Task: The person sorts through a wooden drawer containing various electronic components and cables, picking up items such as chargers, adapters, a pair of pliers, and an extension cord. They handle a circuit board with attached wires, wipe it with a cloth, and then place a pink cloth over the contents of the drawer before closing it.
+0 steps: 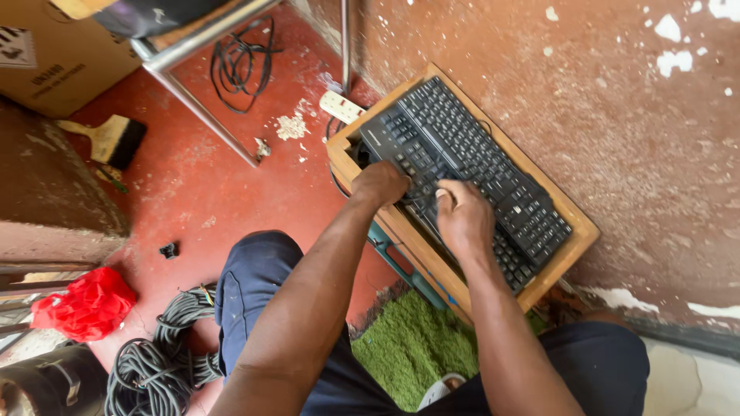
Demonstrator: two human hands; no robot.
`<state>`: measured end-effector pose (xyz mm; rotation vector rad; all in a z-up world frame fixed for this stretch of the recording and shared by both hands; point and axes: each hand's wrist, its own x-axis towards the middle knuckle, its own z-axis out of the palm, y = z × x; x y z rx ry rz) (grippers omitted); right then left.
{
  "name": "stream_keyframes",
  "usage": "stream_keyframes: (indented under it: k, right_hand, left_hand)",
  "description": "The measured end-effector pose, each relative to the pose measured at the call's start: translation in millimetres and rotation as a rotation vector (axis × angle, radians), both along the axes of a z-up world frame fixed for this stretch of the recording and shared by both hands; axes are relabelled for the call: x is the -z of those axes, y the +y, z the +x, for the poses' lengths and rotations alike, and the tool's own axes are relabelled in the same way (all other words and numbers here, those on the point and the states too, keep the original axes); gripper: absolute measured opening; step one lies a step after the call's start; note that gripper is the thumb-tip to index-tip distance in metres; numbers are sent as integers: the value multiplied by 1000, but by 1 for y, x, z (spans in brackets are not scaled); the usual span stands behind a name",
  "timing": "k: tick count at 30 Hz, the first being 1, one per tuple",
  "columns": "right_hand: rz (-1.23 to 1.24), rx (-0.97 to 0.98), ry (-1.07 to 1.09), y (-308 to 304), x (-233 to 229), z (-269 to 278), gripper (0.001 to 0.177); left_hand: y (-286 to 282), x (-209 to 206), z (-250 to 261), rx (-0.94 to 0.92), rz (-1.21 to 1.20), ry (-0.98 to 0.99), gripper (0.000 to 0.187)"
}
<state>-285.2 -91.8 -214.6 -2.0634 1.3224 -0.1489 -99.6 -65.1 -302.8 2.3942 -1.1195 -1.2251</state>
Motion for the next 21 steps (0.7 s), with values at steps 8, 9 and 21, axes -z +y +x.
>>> stream_keyframes:
  k: [8,9,21]
  right_hand:
    - [-277,-366,154,-7,54,31,41]
    - [-271,-423,169,-2,54,31,41]
    - [-103,-455,143,-17,45,31,51]
  left_hand:
    - [2,-12,6,-282,-288,-464,43]
    - [5,-9,14,-285,-283,-486,36]
    - [0,-43,20,-232,-144,-415,47]
